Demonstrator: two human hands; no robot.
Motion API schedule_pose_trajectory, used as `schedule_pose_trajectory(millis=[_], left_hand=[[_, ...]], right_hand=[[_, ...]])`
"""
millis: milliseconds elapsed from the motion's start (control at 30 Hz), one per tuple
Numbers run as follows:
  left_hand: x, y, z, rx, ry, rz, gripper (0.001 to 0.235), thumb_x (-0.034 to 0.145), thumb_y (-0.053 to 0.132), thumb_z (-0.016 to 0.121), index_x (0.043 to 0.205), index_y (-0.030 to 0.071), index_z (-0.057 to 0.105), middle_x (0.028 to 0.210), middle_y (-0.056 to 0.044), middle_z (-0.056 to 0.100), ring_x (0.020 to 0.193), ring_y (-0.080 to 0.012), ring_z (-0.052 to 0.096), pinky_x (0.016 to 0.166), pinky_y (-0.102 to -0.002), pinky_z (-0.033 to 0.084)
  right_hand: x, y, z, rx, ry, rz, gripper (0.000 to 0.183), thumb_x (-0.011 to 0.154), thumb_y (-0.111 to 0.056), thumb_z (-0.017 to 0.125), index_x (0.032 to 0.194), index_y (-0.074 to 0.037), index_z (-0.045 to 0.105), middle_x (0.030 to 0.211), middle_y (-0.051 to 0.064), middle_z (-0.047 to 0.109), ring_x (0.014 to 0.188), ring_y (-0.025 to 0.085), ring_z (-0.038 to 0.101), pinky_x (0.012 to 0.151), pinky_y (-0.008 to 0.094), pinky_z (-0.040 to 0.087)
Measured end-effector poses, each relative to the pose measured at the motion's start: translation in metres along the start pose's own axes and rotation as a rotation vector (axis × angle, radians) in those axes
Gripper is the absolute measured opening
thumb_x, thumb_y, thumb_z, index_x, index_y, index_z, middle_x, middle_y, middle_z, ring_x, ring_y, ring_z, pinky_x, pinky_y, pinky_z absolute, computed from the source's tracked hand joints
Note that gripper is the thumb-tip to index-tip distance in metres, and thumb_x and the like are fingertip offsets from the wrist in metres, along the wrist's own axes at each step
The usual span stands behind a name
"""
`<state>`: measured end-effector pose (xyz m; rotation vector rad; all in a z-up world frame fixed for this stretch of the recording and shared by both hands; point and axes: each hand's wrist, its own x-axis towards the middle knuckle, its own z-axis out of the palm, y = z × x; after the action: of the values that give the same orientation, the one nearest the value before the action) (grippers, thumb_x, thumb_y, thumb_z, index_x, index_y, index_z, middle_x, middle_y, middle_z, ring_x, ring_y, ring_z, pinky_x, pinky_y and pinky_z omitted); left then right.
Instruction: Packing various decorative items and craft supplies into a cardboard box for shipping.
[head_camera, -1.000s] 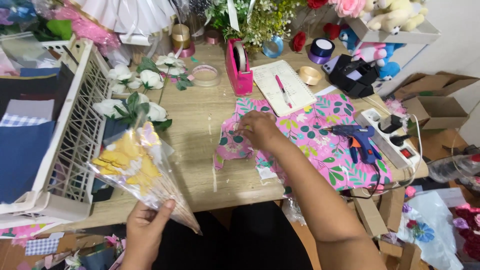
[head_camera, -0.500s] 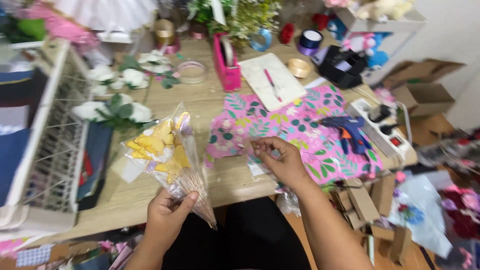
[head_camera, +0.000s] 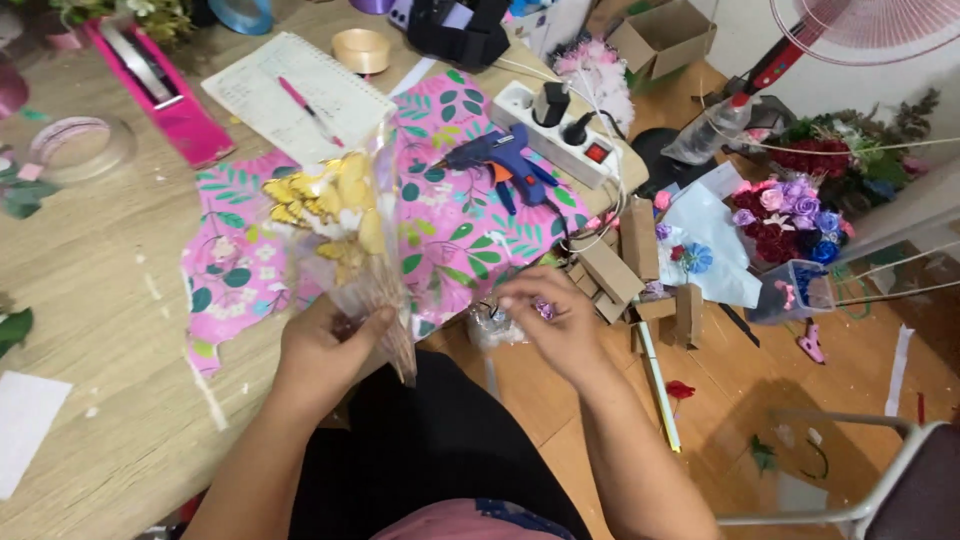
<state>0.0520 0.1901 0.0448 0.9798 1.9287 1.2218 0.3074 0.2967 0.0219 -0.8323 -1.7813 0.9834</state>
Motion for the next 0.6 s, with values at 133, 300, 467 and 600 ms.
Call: schedule_pose_trajectory(millis=[133, 300, 467, 600], left_hand=[[0.022, 0.013, 0.017, 0.153, -0.032, -0.019, 0.034, 0.081, 0.037, 0.084, 0.094, 0.007, 0.077, 0.069, -0.010, 0.071, 0.062, -0.0203, 0.066, 0.057, -0.034, 0.051], [0.026, 0.043, 0.009, 0.294, -0.069, -0.094, 0.053, 0.085, 0.043, 0.077, 0.121, 0.005, 0.066, 0.103, -0.019, 0.076, 0.107, -0.0379, 0.071, 0.091, -0.048, 0.053], [0.039, 0.014, 0.020, 0.488, -0.019, -0.136, 0.088, 0.082, 0.057, 0.075, 0.151, 0.012, 0.045, 0.108, -0.013, 0.077, 0.113, -0.0321, 0.070, 0.098, -0.045, 0.052], [0.038, -0.016, 0.025, 0.841, 0.417, 0.418, 0.095, 0.085, 0.071, 0.070, 0.143, -0.002, 0.056, 0.071, -0.019, 0.067, 0.077, -0.0400, 0.072, 0.070, -0.049, 0.057]], right_hand=[[0.008, 0.013, -0.039, 0.029, 0.168, 0.058, 0.013, 0.091, -0.004, 0.077, 0.103, -0.004, 0.078, 0.099, 0.012, 0.070, 0.096, 0.019, 0.066, 0.091, 0.036, 0.052], [0.012, 0.019, -0.043, 0.100, 0.201, 0.096, 0.014, 0.092, -0.003, 0.076, 0.106, -0.002, 0.075, 0.096, 0.010, 0.067, 0.095, 0.019, 0.064, 0.088, 0.034, 0.053], [0.010, 0.041, -0.044, 0.171, 0.260, 0.199, 0.014, 0.093, -0.002, 0.077, 0.106, -0.001, 0.073, 0.089, 0.007, 0.063, 0.086, 0.014, 0.063, 0.082, 0.029, 0.055], [-0.012, 0.094, -0.055, 0.351, 0.310, 0.335, 0.016, 0.090, -0.003, 0.079, 0.105, -0.002, 0.072, 0.088, 0.005, 0.067, 0.084, 0.013, 0.067, 0.078, 0.024, 0.056]])
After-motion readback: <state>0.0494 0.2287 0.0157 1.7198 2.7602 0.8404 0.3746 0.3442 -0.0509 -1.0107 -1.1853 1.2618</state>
